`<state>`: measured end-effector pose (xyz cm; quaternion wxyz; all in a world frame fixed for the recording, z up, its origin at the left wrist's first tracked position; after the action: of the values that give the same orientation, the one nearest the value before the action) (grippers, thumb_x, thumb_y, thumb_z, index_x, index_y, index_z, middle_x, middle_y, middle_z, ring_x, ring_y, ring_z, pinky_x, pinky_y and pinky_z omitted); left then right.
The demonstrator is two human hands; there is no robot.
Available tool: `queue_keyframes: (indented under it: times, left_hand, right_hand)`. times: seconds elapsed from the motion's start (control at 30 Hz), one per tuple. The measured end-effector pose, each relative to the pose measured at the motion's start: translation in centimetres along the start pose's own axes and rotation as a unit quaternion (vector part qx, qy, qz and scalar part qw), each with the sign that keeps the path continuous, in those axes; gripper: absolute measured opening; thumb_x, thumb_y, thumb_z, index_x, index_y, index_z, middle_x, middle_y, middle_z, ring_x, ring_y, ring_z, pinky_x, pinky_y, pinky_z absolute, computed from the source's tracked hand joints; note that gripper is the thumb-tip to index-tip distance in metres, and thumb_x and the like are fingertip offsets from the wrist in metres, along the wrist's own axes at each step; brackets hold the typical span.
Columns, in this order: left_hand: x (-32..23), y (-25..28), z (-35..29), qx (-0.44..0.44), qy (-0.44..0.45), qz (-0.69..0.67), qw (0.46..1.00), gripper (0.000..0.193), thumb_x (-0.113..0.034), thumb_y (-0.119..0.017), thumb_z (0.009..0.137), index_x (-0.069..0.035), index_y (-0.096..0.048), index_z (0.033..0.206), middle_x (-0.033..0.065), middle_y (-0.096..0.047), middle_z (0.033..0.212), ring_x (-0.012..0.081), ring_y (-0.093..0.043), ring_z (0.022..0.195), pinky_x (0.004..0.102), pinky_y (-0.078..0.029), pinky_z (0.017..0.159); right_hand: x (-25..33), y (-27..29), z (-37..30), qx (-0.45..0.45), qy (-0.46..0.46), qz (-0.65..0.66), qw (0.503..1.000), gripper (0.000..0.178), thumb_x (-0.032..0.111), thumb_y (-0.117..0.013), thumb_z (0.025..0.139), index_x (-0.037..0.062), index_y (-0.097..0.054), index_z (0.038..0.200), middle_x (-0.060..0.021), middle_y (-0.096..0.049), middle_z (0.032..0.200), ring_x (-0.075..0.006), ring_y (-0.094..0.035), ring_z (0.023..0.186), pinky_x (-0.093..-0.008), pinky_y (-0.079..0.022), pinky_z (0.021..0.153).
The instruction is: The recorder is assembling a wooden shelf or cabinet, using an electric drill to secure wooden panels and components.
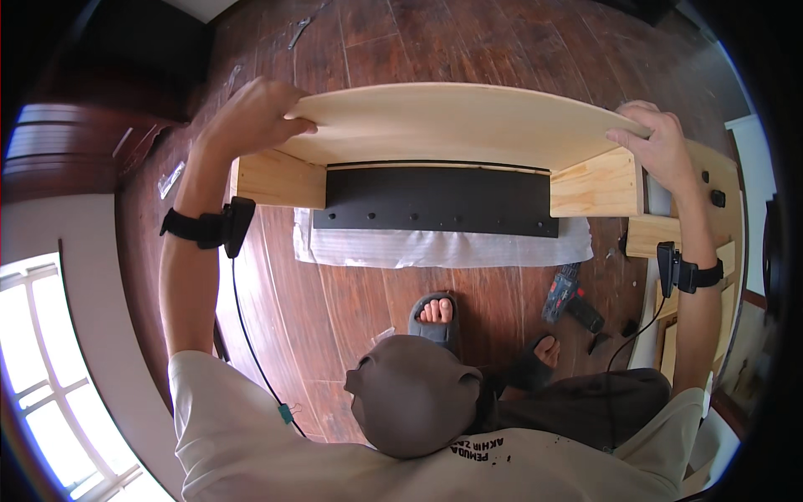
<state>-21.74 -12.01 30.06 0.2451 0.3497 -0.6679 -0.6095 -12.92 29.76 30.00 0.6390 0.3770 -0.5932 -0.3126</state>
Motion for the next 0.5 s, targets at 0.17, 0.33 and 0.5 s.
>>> queue_keyframes:
  times: [0.17, 0.33, 0.5]
  left_hand:
    - [-0.6, -1.1, 0.4, -0.019, 0.005, 0.0, 1.0, 0.03, -0.023, -0.078, 0.075, 0.001, -0.073, 0.094, 0.0207, -0.069, 0.083, 0.036, -0.067, 0.078, 0.0417, -0.053, 0.074]
    - [0.1, -2.6, 0.3, -0.012, 0.018, 0.008, 1.0, 0.032, -0.021, -0.079, 0.074, 0.0, -0.073, 0.097, 0.021, -0.07, 0.085, 0.0357, -0.068, 0.078, 0.0414, -0.054, 0.074]
    - [-0.4, -3.4, 1.0, -0.007, 0.011, -0.026, 1.0, 0.033, -0.019, -0.078, 0.074, 0.0, -0.073, 0.101, 0.0209, -0.07, 0.087, 0.0349, -0.069, 0.079, 0.0405, -0.054, 0.075]
  right_hand:
    - [-0.5, -0.8, 0.5, 0.003, 0.044, -0.053, 0.998, 0.026, 0.013, -0.077, 0.075, -0.0046, -0.068, 0.091, -0.0171, -0.067, 0.094, -0.0305, -0.065, 0.091, -0.0362, -0.049, 0.084]
    - [0.8, -2.4, 1.6, 0.043, 0.059, -0.128, 0.989, 0.027, 0.01, -0.077, 0.072, -0.0076, -0.066, 0.089, -0.0176, -0.067, 0.097, -0.034, -0.06, 0.102, -0.0377, -0.047, 0.089]
    - [0.1, -3.2, 1.1, 0.018, 0.084, -0.176, 0.981, 0.028, 0.014, -0.075, 0.075, -0.0066, -0.066, 0.092, -0.0214, -0.066, 0.099, -0.0384, -0.058, 0.109, -0.0402, -0.046, 0.093]
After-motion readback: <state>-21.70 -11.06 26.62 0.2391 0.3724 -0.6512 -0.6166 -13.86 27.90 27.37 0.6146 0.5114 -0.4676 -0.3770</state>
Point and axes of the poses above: each hand's wrist, its own z-axis towards the middle knuckle, its own y-axis out of the back of the hand, x = y × z, the point moved 9 cm from there along z, towards the middle knuckle
